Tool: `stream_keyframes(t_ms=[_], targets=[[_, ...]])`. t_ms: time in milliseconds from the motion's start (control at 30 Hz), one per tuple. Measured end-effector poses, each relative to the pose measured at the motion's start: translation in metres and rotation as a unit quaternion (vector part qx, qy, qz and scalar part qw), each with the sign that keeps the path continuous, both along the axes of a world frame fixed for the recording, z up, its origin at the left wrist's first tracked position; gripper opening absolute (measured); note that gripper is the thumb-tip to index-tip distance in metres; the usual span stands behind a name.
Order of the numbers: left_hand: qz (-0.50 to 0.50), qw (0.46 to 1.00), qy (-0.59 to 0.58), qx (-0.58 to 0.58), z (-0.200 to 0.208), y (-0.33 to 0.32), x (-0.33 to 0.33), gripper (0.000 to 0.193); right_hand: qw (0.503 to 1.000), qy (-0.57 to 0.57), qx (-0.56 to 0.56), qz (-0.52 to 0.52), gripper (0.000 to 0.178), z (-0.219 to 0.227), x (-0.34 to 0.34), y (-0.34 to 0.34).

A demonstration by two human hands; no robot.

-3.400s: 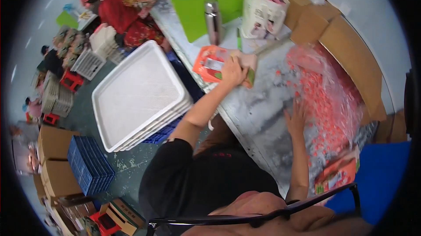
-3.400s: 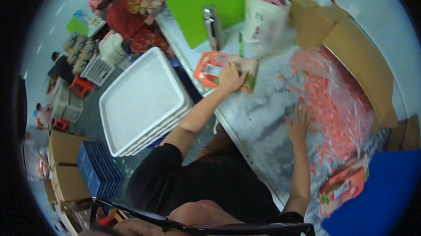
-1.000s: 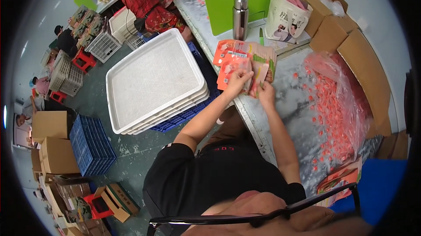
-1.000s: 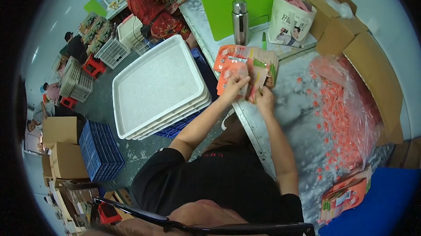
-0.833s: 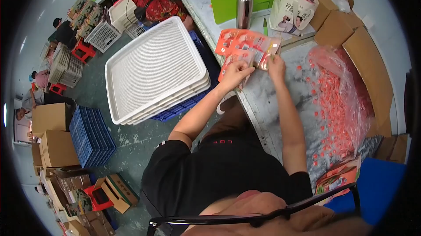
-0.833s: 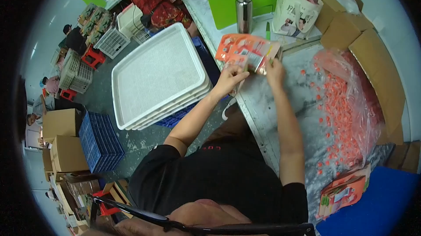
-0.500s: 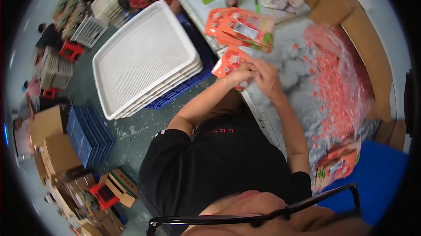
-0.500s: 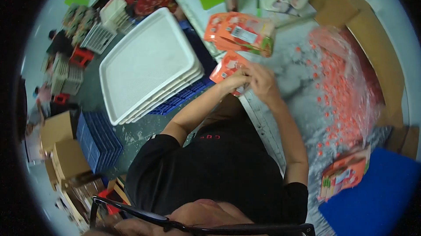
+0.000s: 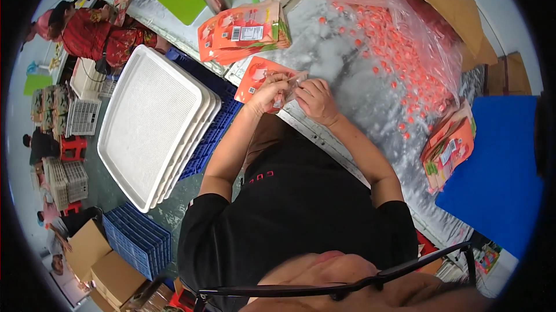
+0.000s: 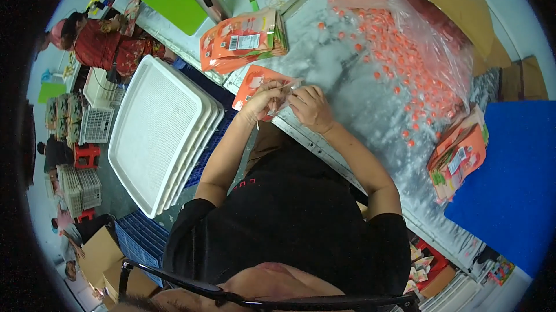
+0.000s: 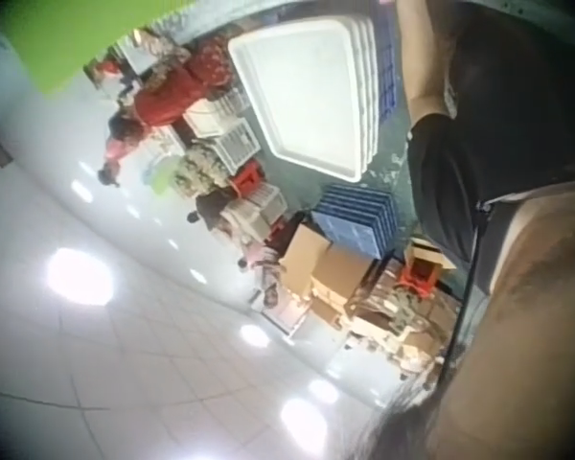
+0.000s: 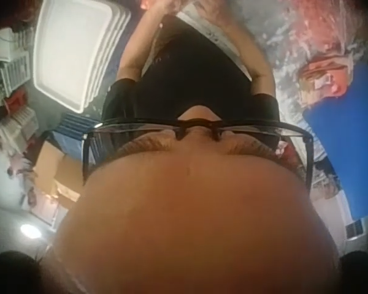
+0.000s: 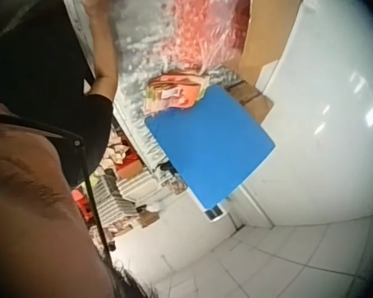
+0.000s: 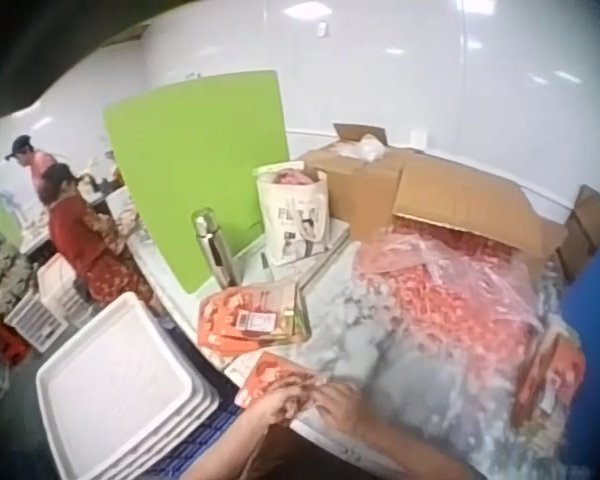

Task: Filling small plastic bags with individual peach-flavored fudge candies on a production line.

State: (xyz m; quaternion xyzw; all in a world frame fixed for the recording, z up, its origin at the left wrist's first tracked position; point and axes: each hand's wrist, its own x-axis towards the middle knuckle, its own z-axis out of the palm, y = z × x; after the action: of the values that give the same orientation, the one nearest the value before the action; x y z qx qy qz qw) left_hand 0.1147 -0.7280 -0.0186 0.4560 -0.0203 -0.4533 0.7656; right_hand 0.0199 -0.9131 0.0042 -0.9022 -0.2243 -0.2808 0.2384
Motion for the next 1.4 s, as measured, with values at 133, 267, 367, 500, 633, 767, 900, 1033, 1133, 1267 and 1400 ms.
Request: stream_keyframes(t_ms=[133, 267, 367, 500, 633, 767, 900, 1033, 1133, 1267, 1400], targets=[[0.01, 0.976, -0.169, 0.135, 0.017, -0.01, -0.008, 0.008, 0.995, -0.035, -0.057, 0.079, 0.006, 0.011, 0.003, 0.0], [0.044, 0.771, -0.553, 0.312, 0.026, -0.003, -0.006, 0.013, 0.983, 0.047, -0.091, 0.153, 0.009, 0.026, -0.009, 0.003], [-0.05, 0.849, -0.368, 0.377, 0.087, -0.021, -0.02, 0.017, 0.975, 0.081, -0.199, 0.053, 0.013, 0.037, -0.023, 0.011], [-0.071, 0.779, -0.479, 0.398, 0.095, -0.031, -0.036, 0.016, 0.986, 0.078, -0.122, 0.081, 0.019, 0.043, -0.029, 0.023], [-0.056, 0.731, -0.575, 0.362, 0.11, -0.034, -0.047, 0.015, 0.9, 0.424, -0.046, 0.087, 0.036, 0.055, -0.03, 0.021], [-0.122, 0.69, -0.625, 0.345, 0.132, -0.038, -0.053, 0.014, 0.898, 0.415, -0.065, 0.132, 0.045, 0.031, -0.025, 0.012], [-0.246, 0.749, -0.499, 0.359, 0.147, -0.031, -0.029, 0.048, 0.925, 0.359, -0.024, 0.123, 0.043, 0.061, -0.027, -0.008], [-0.406, 0.69, -0.573, 0.176, 0.128, -0.026, -0.011, 0.121, 0.904, 0.351, 0.137, 0.204, 0.04, 0.082, -0.031, -0.021], [-0.44, 0.622, -0.618, 0.195, 0.107, -0.034, -0.012, 0.119, 0.877, 0.423, 0.097, 0.207, 0.036, 0.08, -0.028, -0.029], [-0.333, 0.736, -0.561, 0.18, 0.089, -0.038, -0.017, 0.105, 0.872, 0.447, 0.06, 0.19, 0.035, 0.092, -0.022, -0.038], [-0.182, 0.876, -0.411, 0.175, 0.092, -0.032, -0.019, 0.086, 0.927, 0.199, 0.275, 0.158, 0.035, 0.056, -0.017, -0.057]])
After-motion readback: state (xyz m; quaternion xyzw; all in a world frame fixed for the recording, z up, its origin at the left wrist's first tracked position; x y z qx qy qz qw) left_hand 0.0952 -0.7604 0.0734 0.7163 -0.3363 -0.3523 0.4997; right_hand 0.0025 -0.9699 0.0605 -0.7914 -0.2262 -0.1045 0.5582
